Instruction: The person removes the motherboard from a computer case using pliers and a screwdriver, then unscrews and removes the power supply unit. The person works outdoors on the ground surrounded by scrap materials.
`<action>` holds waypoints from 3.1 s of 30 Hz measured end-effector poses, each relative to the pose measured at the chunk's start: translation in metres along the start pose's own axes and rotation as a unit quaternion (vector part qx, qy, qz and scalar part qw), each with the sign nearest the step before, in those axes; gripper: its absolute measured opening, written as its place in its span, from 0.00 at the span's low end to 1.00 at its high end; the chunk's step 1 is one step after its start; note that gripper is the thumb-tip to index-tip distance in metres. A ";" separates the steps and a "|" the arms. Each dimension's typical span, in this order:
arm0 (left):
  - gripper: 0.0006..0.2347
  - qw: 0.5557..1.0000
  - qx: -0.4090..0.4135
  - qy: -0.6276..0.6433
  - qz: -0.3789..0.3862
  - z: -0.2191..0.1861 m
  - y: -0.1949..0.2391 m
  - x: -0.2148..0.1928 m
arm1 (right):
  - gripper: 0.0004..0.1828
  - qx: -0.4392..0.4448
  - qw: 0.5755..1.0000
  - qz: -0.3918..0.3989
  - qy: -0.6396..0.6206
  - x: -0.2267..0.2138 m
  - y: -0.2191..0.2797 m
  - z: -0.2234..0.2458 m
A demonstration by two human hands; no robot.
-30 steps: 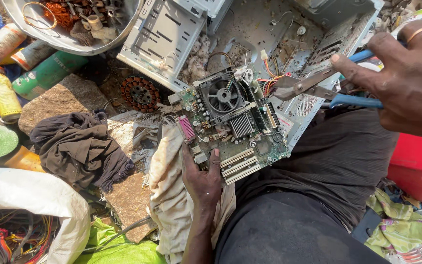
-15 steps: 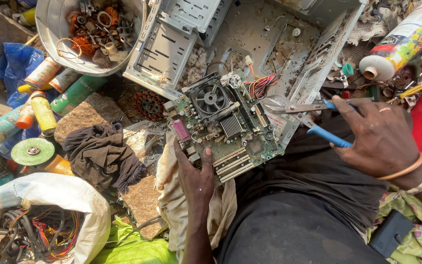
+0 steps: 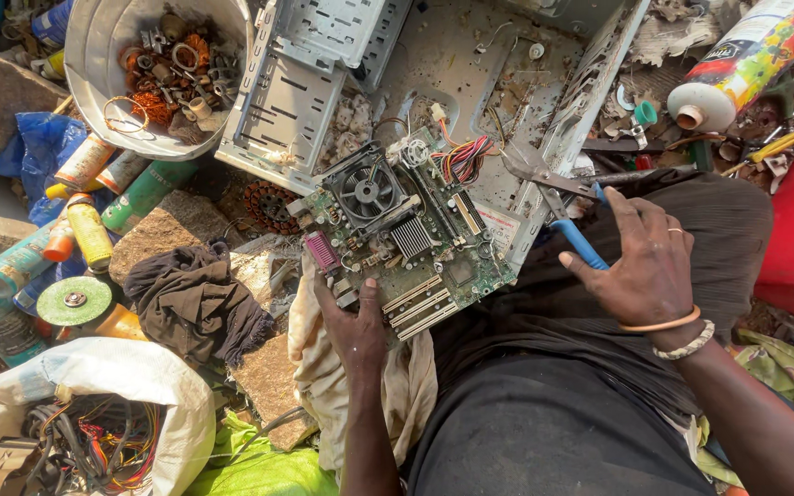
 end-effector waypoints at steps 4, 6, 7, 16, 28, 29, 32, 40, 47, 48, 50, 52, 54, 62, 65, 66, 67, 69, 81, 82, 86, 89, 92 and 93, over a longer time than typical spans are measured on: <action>0.35 1.000 -0.016 0.014 0.009 -0.003 0.000 0.000 | 0.50 -0.047 0.991 0.042 0.119 -0.009 -0.007 0.017; 0.36 0.999 -0.032 0.014 0.011 -0.006 -0.002 0.000 | 0.49 -0.104 0.982 0.051 0.151 -0.010 -0.011 0.032; 0.37 0.999 -0.043 0.013 0.015 -0.006 -0.001 -0.001 | 0.49 -0.139 0.977 0.052 0.156 -0.009 -0.013 0.039; 0.38 0.997 0.075 -0.029 -0.012 -0.030 0.006 -0.008 | 0.47 -0.418 0.902 -0.041 0.098 0.014 -0.121 0.106; 0.25 0.894 0.355 -0.256 -0.095 -0.145 -0.004 -0.004 | 0.29 -0.294 0.953 0.055 -0.060 0.050 -0.131 0.106; 0.24 0.882 0.374 -0.275 -0.080 -0.160 -0.024 0.007 | 0.27 -0.274 0.959 0.051 -0.052 0.054 -0.128 0.107; 0.23 0.866 0.389 -0.311 -0.045 -0.186 -0.095 0.043 | 0.30 -0.236 0.971 0.018 -0.034 0.055 -0.137 0.109; 0.12 0.876 0.330 -0.349 0.044 -0.137 -0.137 0.087 | 0.31 -0.204 0.965 -0.008 -0.164 0.072 -0.149 0.093; 0.10 0.855 0.372 -0.361 -0.012 -0.140 -0.135 0.090 | 0.25 -0.290 0.934 -0.066 -0.198 0.075 -0.133 0.090; 0.09 0.855 0.366 -0.366 -0.010 -0.137 -0.134 0.091 | 0.25 -0.296 0.932 -0.067 -0.197 0.074 -0.131 0.091; 0.08 0.858 0.368 -0.358 -0.021 -0.136 -0.134 0.093 | 0.25 -0.323 0.924 -0.083 -0.186 0.067 -0.131 0.096; 0.08 0.862 0.370 -0.346 -0.019 -0.133 -0.133 0.095 | 0.24 -0.361 0.911 -0.102 -0.170 0.059 -0.127 0.101; 0.09 0.868 0.372 -0.328 -0.002 -0.129 -0.129 0.097 | 0.27 -0.310 0.937 -0.016 -0.161 0.060 -0.127 0.097; 0.10 0.852 0.390 -0.347 0.040 -0.133 -0.130 0.099 | 0.23 -0.259 0.950 0.107 -0.141 0.059 -0.127 0.083; 0.10 0.845 0.397 -0.356 0.031 -0.135 -0.134 0.098 | 0.22 -0.214 0.949 0.163 -0.163 0.066 -0.141 0.085; 0.10 0.845 0.396 -0.359 0.032 -0.133 -0.129 0.098 | 0.22 -0.194 0.950 0.178 -0.167 0.068 -0.139 0.084; 0.11 0.849 0.382 -0.362 0.034 -0.134 -0.132 0.099 | 0.22 -0.176 0.952 0.187 -0.169 0.067 -0.143 0.083; 0.13 0.858 0.358 -0.367 0.036 -0.138 -0.138 0.102 | 0.20 -0.236 0.945 0.141 -0.177 0.058 -0.140 0.090; 0.10 0.856 0.353 -0.373 0.057 -0.135 -0.140 0.104 | 0.18 -0.310 0.940 0.060 -0.132 0.059 -0.134 0.088; 0.09 0.856 0.356 -0.370 0.058 -0.133 -0.137 0.104 | 0.18 -0.281 0.949 0.079 -0.118 0.063 -0.135 0.084; 0.07 0.858 0.371 -0.353 0.037 -0.140 -0.139 0.101 | 0.20 -0.254 0.957 0.083 -0.112 0.069 -0.137 0.080; 0.09 0.861 0.340 -0.371 0.079 -0.135 -0.135 0.105 | 0.19 -0.274 0.952 0.056 -0.128 0.068 -0.115 0.080; 0.11 0.854 0.350 -0.379 0.069 -0.135 -0.134 0.103 | 0.18 -0.331 0.934 0.021 -0.130 0.064 -0.106 0.085; 0.12 0.850 0.363 -0.377 0.053 -0.135 -0.133 0.102 | 0.19 -0.319 0.938 0.028 -0.130 0.065 -0.110 0.084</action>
Point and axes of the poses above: each hand's wrist, its own y-axis away from the middle knuckle, its own x-axis out of the palm, z = x × y, the point moved 5 cm from there along -y, towards the middle knuckle, and after that the axes turned 7 degrees about z, right-handed, at the moved point
